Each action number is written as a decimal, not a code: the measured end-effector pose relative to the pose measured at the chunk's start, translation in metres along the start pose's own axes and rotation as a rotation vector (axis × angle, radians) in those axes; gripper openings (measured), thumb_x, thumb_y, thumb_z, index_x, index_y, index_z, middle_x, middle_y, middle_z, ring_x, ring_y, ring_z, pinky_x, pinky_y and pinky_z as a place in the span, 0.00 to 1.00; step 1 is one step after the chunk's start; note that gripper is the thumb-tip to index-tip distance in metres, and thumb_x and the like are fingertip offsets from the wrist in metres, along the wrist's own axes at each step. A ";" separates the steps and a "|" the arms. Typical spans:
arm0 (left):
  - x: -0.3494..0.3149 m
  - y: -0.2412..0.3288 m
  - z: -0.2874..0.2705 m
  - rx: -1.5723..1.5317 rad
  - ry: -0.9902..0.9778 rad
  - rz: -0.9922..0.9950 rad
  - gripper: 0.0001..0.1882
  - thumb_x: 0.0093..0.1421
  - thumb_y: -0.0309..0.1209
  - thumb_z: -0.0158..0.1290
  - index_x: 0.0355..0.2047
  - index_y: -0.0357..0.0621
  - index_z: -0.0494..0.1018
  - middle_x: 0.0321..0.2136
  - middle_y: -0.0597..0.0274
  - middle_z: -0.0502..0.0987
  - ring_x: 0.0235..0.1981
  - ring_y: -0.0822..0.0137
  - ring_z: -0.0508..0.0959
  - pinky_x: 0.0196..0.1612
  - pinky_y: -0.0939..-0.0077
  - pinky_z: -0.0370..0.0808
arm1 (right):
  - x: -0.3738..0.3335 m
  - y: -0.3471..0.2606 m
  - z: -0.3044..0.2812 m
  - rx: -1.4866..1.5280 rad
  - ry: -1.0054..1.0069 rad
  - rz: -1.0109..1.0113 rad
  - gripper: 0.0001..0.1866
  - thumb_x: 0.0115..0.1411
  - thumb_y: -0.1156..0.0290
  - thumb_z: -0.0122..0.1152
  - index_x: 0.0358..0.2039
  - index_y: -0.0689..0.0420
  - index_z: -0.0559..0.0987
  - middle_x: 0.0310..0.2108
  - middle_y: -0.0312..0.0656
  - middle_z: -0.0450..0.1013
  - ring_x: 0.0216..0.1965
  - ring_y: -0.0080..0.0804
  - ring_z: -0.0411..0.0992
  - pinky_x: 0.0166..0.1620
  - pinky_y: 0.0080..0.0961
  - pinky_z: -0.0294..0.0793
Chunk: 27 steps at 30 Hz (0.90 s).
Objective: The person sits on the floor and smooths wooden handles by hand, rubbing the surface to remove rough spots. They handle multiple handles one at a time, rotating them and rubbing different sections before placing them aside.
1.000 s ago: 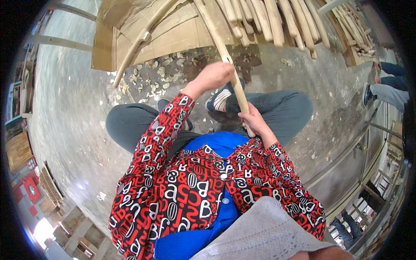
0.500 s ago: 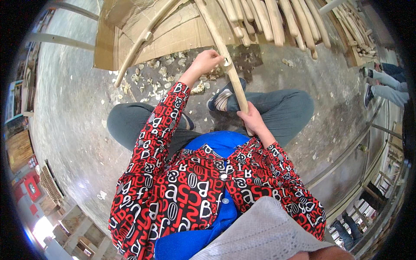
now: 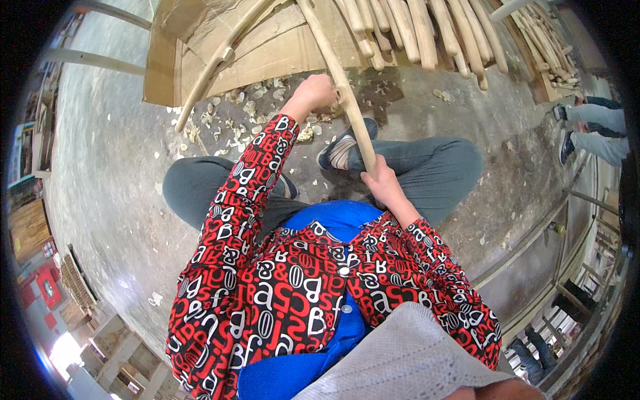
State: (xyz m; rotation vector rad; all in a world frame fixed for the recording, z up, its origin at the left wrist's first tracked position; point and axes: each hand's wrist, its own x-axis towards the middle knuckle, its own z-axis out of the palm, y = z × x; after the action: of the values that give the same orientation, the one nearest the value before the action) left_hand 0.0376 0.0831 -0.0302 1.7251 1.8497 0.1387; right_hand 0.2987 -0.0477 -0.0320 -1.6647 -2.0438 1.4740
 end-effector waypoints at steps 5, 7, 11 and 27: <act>-0.008 -0.014 0.002 -0.442 -0.003 0.004 0.18 0.53 0.42 0.50 0.25 0.37 0.78 0.22 0.54 0.78 0.26 0.61 0.78 0.33 0.68 0.73 | 0.008 0.005 -0.005 0.547 -0.185 0.173 0.24 0.52 0.69 0.60 0.48 0.61 0.64 0.26 0.38 0.67 0.19 0.23 0.66 0.21 0.22 0.68; -0.014 -0.021 0.004 -0.606 0.010 -0.077 0.21 0.53 0.46 0.51 0.26 0.38 0.78 0.21 0.56 0.78 0.26 0.64 0.78 0.33 0.71 0.73 | 0.008 0.001 -0.003 0.501 -0.171 0.175 0.24 0.52 0.70 0.59 0.49 0.61 0.64 0.26 0.38 0.68 0.19 0.24 0.66 0.21 0.23 0.68; -0.021 0.006 0.009 -0.724 -0.009 -0.096 0.24 0.55 0.51 0.53 0.27 0.38 0.77 0.20 0.61 0.76 0.24 0.70 0.74 0.31 0.74 0.70 | 0.010 0.020 0.005 0.328 -0.040 0.090 0.23 0.54 0.70 0.58 0.49 0.59 0.65 0.24 0.36 0.66 0.17 0.23 0.65 0.20 0.22 0.68; -0.028 -0.024 0.029 -1.669 0.264 -0.027 0.18 0.62 0.28 0.48 0.53 0.46 0.62 0.35 0.58 0.75 0.29 0.71 0.74 0.26 0.77 0.74 | 0.005 -0.014 -0.023 1.167 -0.511 0.298 0.23 0.53 0.73 0.50 0.51 0.59 0.63 0.15 0.36 0.61 0.12 0.24 0.60 0.15 0.22 0.61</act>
State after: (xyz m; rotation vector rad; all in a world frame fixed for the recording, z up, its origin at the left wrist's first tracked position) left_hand 0.0301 0.0440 -0.0556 0.4537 1.0829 1.4422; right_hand 0.3015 -0.0284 -0.0121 -1.1150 -0.6132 2.6099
